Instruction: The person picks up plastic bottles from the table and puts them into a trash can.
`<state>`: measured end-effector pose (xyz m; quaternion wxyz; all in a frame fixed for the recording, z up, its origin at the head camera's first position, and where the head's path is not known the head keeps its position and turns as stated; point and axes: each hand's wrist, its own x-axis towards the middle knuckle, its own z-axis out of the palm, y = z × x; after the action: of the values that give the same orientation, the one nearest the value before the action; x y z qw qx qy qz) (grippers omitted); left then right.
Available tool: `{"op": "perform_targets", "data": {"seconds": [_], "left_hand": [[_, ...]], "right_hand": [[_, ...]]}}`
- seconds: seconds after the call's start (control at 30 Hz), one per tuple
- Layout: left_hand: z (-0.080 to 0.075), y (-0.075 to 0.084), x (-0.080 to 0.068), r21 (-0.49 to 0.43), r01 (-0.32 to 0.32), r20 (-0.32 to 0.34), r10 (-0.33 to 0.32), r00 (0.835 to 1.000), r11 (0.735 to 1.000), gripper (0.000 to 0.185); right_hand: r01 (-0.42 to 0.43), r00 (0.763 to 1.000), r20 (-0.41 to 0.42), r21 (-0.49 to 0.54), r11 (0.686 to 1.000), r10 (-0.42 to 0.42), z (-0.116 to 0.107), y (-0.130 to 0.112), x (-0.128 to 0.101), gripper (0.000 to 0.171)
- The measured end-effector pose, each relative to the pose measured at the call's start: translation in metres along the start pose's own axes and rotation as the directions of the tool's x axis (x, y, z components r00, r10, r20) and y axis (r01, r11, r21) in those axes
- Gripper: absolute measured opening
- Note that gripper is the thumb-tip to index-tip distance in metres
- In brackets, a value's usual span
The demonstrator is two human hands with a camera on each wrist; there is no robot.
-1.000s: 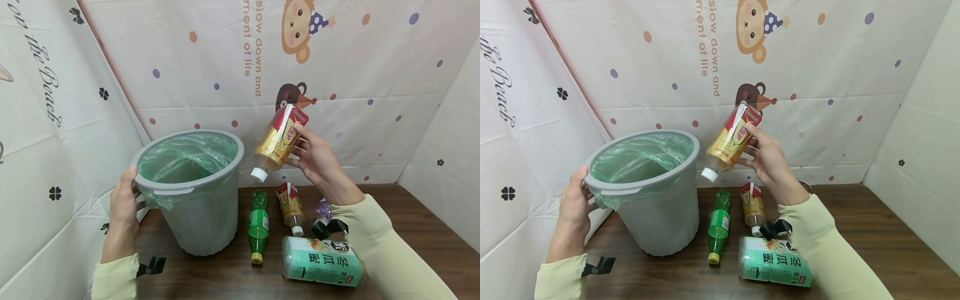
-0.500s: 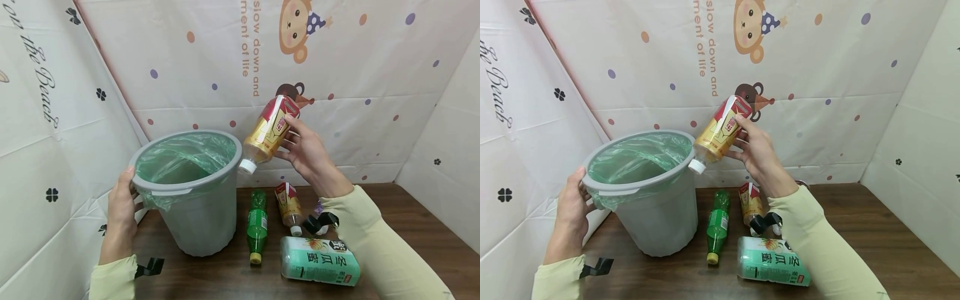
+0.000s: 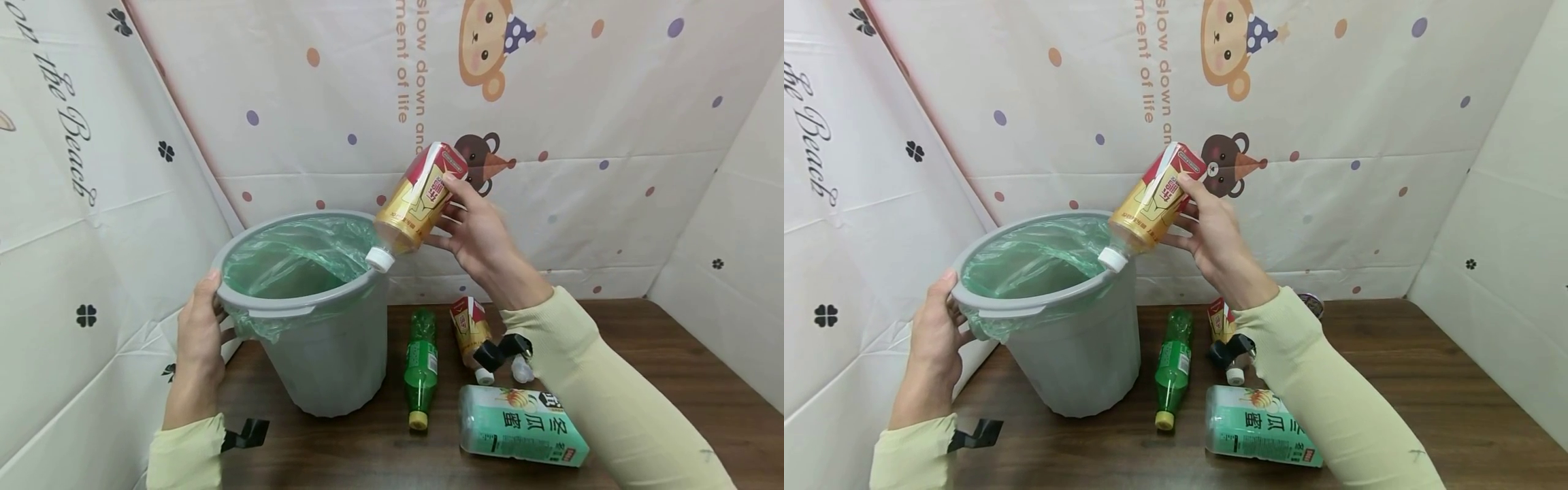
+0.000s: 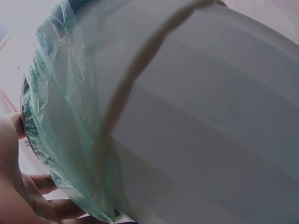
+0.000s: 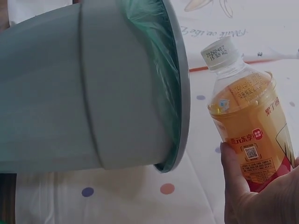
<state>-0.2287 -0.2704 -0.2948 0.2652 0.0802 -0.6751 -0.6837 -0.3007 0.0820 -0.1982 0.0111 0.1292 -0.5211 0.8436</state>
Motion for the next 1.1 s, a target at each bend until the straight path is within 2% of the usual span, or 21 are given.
{"op": "perform_targets", "data": {"seconds": [0.3,0.63,1.1], "left_hand": [[-0.004,0.001,0.001,-0.036,0.009,-0.001,-0.009,1.000,0.999,0.044],[-0.004,0.002,0.002,-0.035,0.014,0.013,-0.014,1.000,0.999,0.046],[-0.001,0.001,0.000,-0.022,0.007,0.017,-0.007,1.000,1.000,0.047]], "right_hand": [[-0.001,1.000,0.005,0.032,0.999,0.001,0.014,0.004,0.006,0.050],[0.001,1.000,0.010,0.027,1.000,-0.002,0.030,0.010,0.009,0.046],[0.003,1.000,0.020,-0.063,0.998,-0.002,0.044,0.020,0.011,0.042]]}}
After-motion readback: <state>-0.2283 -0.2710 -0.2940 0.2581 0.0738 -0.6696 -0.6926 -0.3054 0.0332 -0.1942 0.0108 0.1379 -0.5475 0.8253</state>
